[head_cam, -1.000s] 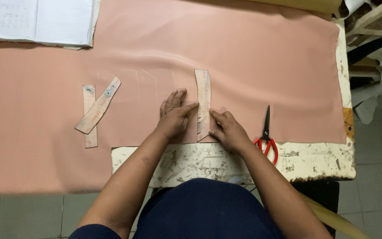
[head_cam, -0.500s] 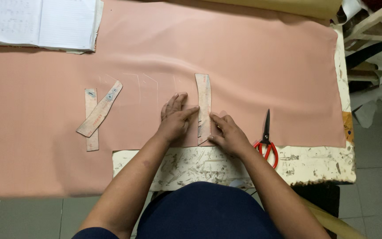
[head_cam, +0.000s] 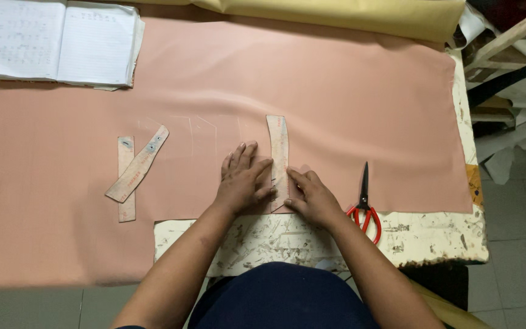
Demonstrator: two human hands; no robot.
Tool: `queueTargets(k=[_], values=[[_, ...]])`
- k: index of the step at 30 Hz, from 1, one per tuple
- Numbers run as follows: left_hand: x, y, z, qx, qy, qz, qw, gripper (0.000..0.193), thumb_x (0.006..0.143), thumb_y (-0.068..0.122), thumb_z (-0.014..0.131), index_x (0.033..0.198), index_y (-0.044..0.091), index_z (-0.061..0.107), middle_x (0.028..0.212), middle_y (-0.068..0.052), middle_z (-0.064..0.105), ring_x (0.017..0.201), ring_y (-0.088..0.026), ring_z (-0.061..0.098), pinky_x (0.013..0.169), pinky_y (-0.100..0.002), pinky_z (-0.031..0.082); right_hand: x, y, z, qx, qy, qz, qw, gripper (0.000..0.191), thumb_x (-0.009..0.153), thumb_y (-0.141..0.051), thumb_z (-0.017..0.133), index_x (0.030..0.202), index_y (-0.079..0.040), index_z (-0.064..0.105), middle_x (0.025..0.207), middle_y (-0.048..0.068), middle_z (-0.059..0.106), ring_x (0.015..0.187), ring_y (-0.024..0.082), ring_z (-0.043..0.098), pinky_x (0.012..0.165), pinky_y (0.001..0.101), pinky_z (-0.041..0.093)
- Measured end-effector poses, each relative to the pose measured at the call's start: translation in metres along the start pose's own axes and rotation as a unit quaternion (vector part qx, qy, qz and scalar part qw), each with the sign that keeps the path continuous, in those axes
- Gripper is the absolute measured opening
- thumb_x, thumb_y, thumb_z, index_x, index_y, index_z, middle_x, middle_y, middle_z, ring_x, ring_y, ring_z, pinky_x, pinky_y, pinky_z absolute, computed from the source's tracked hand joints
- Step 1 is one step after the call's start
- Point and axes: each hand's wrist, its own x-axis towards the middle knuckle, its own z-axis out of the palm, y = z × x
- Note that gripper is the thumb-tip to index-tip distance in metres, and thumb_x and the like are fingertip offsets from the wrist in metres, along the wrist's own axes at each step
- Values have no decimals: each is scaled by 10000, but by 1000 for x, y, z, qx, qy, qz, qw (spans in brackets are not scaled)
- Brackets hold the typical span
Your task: The person uses a ruler and a marking tool to draw straight lines on a large piece of pink fabric laid out on a table. They repeatedly reposition the ruler and trace along its edge to create a series of parallel lines.
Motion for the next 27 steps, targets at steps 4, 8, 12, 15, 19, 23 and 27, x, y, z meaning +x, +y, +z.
queueTargets(k=[4, 8, 12, 15, 19, 23, 27], values=[[-2, 1, 1, 34, 29, 59, 997, 759, 831, 529, 709, 1488, 229, 477, 1642, -18, 315, 1545, -348, 124, 1209, -564, 23, -1, 0, 1, -6, 4, -4, 1000, 818, 800, -305, 802, 1533, -261, 441, 1186, 117, 557, 1082, 274, 632, 948, 380, 520], [-4, 12, -5, 41, -14, 43, 998, 712, 859, 455, 678, 1496, 221, 462, 1623, -16, 326, 1543, -309, 153, 1212, -594, 14, 0, 3, 3, -12, -2, 2, 1000, 815, 807, -317, 794, 1536, -246, 436, 1179, 110, 560, 1070, 263, 638, 944, 373, 524], [-4, 32, -12, 92, -25, 60, 994, 539, 900, 245, 612, 1431, 236, 520, 1623, -70, 333, 1476, -352, 284, 1166, -582, 167, 8, 9, 2, 5, -8, 7, 1000, 704, 823, -311, 771, 1460, -181, 499, 1183, 92, 574, 1055, 253, 644, 939, 374, 519], [-4, 48, -6, 129, -102, 75, 984, 333, 1004, 177, 525, 1316, 81, 590, 1599, -125, 438, 1342, -327, 517, 1081, -489, 415, 24, 12, -13, 38, 64, -61, 995, 424, 913, -277, 702, 1301, -112, 654, 1164, 108, 612, 1067, 263, 651, 932, 377, 530], [0, 80, 30, 81, -130, -35, 988, 579, 1058, 70, 461, 1556, -199, 338, 1189, -265, 676, 1013, -335, 708, 852, -407, 558, 49, -3, -47, 14, 179, -131, 975, 267, 1031, -251, 616, 1170, -90, 777, 1065, 149, 637, 1035, 299, 642, 907, 397, 532], [8, 85, 68, 317, -55, 101, 941, 578, 899, 127, 567, 1308, -270, 476, 1387, -447, 489, 983, -326, 666, 777, -360, 553, 59, -38, -58, 56, 99, -148, 982, 298, 992, -294, 605, 1105, -43, 721, 1080, 138, 731, 978, 288, 706, 851, 394, 551], [7, 79, 96, 324, -49, 106, 939, 461, 903, 130, 573, 1256, -166, 581, 1288, -299, 594, 1024, -303, 637, 707, -351, 535, 63, -59, -54, -33, -35, -64, 997, 273, 973, -291, 620, 1090, -65, 720, 1012, 161, 744, 943, 323, 709, 851, 411, 540]])
